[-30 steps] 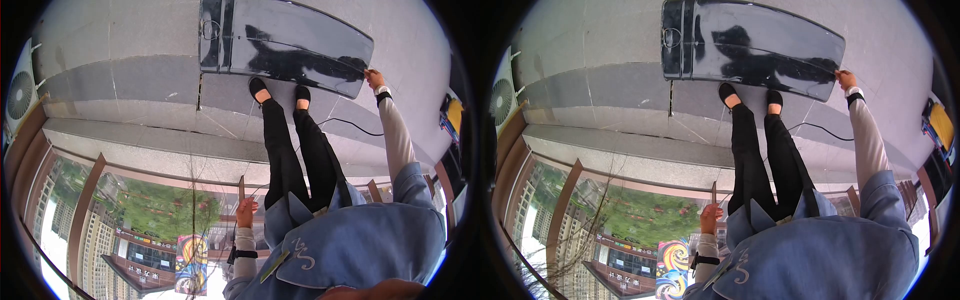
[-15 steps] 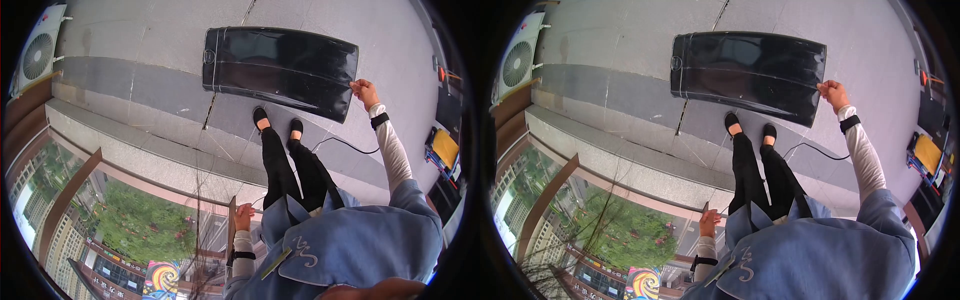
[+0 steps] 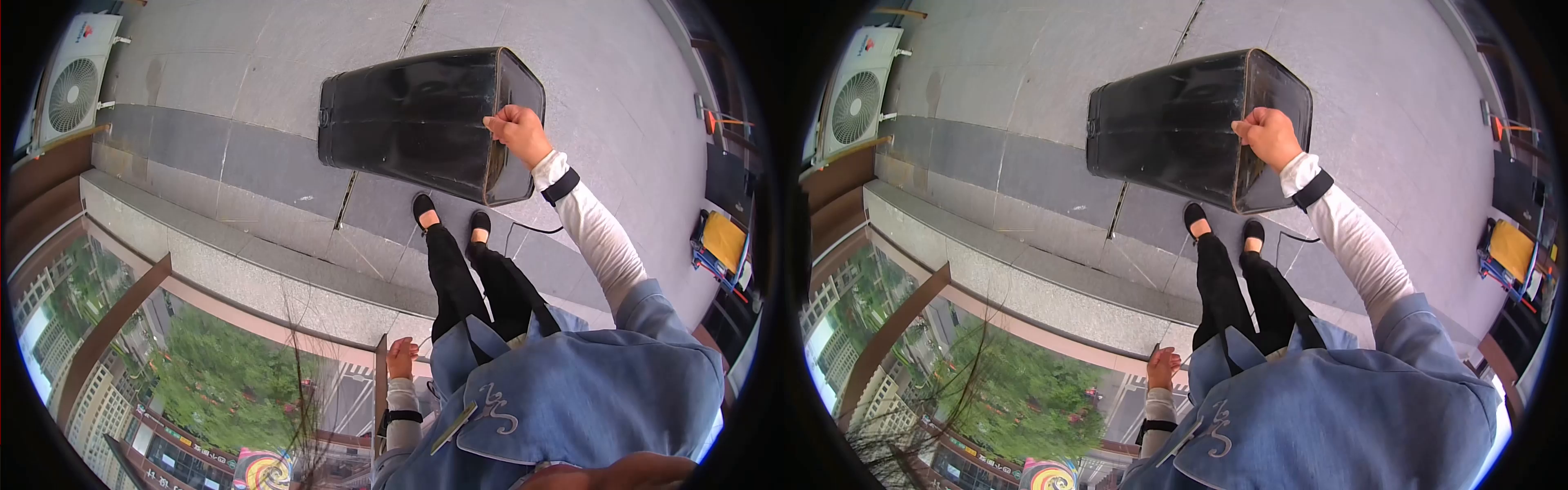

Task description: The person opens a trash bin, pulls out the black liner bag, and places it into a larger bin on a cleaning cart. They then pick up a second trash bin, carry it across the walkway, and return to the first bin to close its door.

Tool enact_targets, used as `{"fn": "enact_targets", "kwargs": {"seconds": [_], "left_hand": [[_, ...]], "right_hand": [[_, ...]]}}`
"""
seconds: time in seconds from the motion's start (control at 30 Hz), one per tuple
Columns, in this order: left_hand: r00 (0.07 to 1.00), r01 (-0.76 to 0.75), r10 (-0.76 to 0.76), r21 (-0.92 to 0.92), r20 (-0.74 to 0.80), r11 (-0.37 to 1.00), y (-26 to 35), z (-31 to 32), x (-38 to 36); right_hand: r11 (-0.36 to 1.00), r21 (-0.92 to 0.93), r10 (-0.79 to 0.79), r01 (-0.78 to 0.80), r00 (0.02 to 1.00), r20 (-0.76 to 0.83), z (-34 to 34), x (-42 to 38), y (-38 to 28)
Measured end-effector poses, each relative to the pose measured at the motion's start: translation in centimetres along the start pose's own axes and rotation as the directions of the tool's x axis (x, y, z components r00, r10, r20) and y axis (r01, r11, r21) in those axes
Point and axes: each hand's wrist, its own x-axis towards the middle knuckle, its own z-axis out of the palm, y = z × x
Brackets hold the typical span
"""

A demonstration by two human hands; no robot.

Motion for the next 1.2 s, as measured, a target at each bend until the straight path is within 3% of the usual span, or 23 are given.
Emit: {"fn": "enact_targets", "kwargs": {"seconds": [0.17,0.33,0.5,0.57,0.63,0.7,0.87,0.97,1.03,1.1,1.17,1.2], "left_hand": [[1.000,-0.015,0.015,0.060,-0.004,0.998,1.5,0.5,-0.1],[0.998,-0.067,0.065,0.130,0.022,0.989,2.1,1.0,0.0],[0.994,-0.107,0.100,0.150,0.053,0.983,1.5,2.1,-0.1],[0.997,-0.075,0.068,0.251,0.035,0.965,1.0,2.6,-0.5],[0.999,-0.047,0.051,0.265,-0.009,0.963,0.5,2.6,-1.3],[1.000,-0.019,0.024,0.304,-0.012,0.953,0.0,2.7,-1.6],[0.994,0.063,-0.024,0.360,-0.110,0.931,-1.5,2.0,-1.7],[0.994,0.093,-0.065,0.356,-0.089,0.930,-1.4,1.8,-1.5],[0.992,0.112,-0.086,0.338,-0.093,0.935,-1.8,2.0,-1.6],[0.990,0.128,-0.104,0.317,-0.092,0.940,-2.0,2.2,-1.9],[0.981,0.194,-0.170,0.403,-0.094,0.895,-1.7,2.9,-2.3],[0.992,0.129,-0.116,0.477,-0.056,0.869,-1.4,3.3,-2.6]], "right_hand": [[0.998,-0.059,-0.001,-0.002,0.999,-0.044,-0.9,-0.3,0.9],[0.997,-0.068,0.036,-0.044,0.992,-0.122,-5.1,-0.3,6.4],[0.983,0.058,0.181,-0.174,0.972,-0.150,-11.1,0.4,18.2],[0.972,0.067,0.233,-0.226,0.964,-0.131,-13.4,0.7,25.1],[0.932,-0.018,0.356,-0.361,0.926,-0.123,-15.2,0.5,30.6],[0.876,0.008,0.480,-0.483,0.868,-0.128,-16.3,-0.1,35.1],[0.815,0.236,0.566,-0.530,0.815,-0.126,-17.0,-1.8,43.4],[0.790,0.238,0.604,-0.566,0.785,-0.139,-17.2,-1.6,47.1],[0.779,0.132,0.627,-0.613,0.761,-0.164,-17.2,-1.1,49.3],[0.749,-0.412,0.509,-0.519,0.849,-0.144,-17.2,-0.8,50.2],[0.715,-0.414,0.543,-0.563,0.821,-0.178,-16.9,-0.8,48.5],[0.681,-0.409,0.576,-0.608,0.789,-0.213,-16.8,-0.5,47.4]]}}
